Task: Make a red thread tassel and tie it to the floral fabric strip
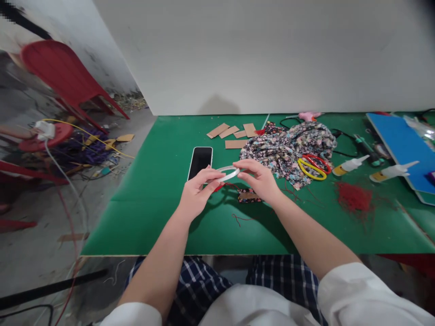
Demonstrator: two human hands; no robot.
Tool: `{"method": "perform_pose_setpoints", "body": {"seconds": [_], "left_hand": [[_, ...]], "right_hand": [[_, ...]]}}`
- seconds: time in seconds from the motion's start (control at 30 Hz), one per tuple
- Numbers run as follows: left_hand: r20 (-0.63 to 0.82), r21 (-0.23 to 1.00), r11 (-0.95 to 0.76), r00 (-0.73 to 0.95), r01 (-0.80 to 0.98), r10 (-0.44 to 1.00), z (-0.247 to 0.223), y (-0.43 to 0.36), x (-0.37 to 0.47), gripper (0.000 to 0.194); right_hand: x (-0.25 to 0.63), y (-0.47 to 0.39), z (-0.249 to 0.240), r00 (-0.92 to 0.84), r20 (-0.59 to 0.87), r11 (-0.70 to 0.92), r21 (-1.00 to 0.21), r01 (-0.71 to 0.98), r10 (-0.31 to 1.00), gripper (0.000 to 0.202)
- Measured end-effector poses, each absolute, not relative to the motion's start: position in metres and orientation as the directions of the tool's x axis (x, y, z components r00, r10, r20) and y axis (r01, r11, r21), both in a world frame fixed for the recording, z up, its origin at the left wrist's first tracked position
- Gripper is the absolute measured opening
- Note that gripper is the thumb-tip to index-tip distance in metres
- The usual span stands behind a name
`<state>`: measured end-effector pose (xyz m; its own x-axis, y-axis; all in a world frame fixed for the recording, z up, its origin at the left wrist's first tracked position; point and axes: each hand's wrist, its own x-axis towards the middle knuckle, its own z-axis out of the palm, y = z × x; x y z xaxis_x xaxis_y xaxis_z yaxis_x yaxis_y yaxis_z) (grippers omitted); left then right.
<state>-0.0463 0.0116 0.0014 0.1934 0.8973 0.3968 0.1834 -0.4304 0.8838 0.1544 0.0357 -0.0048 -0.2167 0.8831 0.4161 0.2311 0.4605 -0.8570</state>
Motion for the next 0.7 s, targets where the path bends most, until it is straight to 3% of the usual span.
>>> {"method": "perform_pose_setpoints", "body": {"seconds": [0.2,0.4,0.57,0.7], "left_hand": [[0.447,0.844,-0.479,0.180,0.239,0.876,-0.002,0.011,-0.041,0.015],[0.469,0.788,-0.507,0.192,0.349,0.862,0.000,0.009,-0.037,0.013],[0.418,0.808,-0.435,0.134,0.396,0.898,-0.003,0.006,-0.032,0.017],[0.337,0.882,-0.350,0.097,0.316,0.937,-0.002,0.000,-0.028,0.022]], "right_hand": [[0.151,0.029,-0.003,-0.203,0.482,0.522,-0.806,0.279,0.852,0.032],[0.150,0.026,-0.002,-0.216,0.647,0.658,-0.585,0.474,0.731,0.022],[0.146,0.024,-0.009,-0.185,0.681,0.650,-0.528,0.546,0.708,0.022],[0.146,0.022,-0.013,-0.169,0.711,0.675,-0.526,0.518,0.683,0.024]]}}
